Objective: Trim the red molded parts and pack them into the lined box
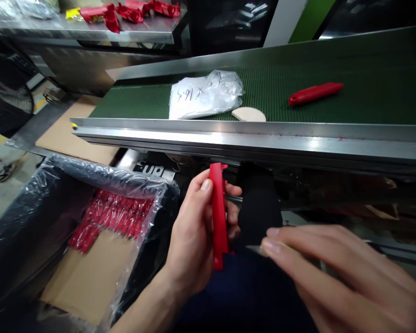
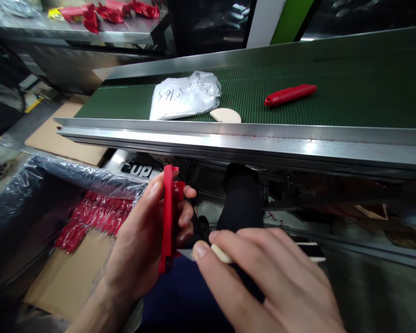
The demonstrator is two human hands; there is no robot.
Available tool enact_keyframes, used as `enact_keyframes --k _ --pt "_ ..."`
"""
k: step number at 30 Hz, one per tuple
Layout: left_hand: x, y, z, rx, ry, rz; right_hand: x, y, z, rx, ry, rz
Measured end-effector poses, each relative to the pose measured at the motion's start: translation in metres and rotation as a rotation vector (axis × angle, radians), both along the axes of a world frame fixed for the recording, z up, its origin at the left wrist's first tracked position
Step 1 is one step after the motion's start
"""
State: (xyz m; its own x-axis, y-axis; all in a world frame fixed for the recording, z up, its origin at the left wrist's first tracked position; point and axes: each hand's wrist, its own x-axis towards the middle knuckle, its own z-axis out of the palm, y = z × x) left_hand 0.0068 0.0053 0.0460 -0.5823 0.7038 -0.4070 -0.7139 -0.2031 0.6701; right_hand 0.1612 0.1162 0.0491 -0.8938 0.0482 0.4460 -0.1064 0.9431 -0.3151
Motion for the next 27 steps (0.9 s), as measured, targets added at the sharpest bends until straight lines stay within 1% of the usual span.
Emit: enact_keyframes --k 3,6,8,12,20,23,25,27 --pt "0.006 -0.005 0.001 0.005 0.023 -0.086 -0.007 0.011 0.006 0.025 0.047 -0.047" --pt "0.014 -0.011 0.002 -0.057 0.084 -0.16 -0.017 0.016 0.01 0.049 0.071 -0.128" --pt "0.019 -0.014 0.004 -0.094 0.127 -0.167 -0.022 0.016 0.011 0.064 0.086 -0.145" --pt "0.023 -0.017 0.006 -0.091 0.163 -0.169 -0.024 0.016 0.011 0.071 0.12 -0.159" --pt "0.025 -0.015 0.005 -0.09 0.146 -0.179 -0.023 0.016 0.008 0.088 0.143 -0.154" --pt "0.025 -0.015 0.006 -0.089 0.171 -0.19 -0.023 0.017 0.006 0.078 0.141 -0.139" --pt "0.025 -0.016 0.006 -0.071 0.187 -0.202 -0.022 0.021 0.004 0.08 0.145 -0.139" --pt "0.026 -0.019 0.006 -0.022 0.177 -0.233 -0.021 0.027 0.004 0.094 0.164 -0.183"
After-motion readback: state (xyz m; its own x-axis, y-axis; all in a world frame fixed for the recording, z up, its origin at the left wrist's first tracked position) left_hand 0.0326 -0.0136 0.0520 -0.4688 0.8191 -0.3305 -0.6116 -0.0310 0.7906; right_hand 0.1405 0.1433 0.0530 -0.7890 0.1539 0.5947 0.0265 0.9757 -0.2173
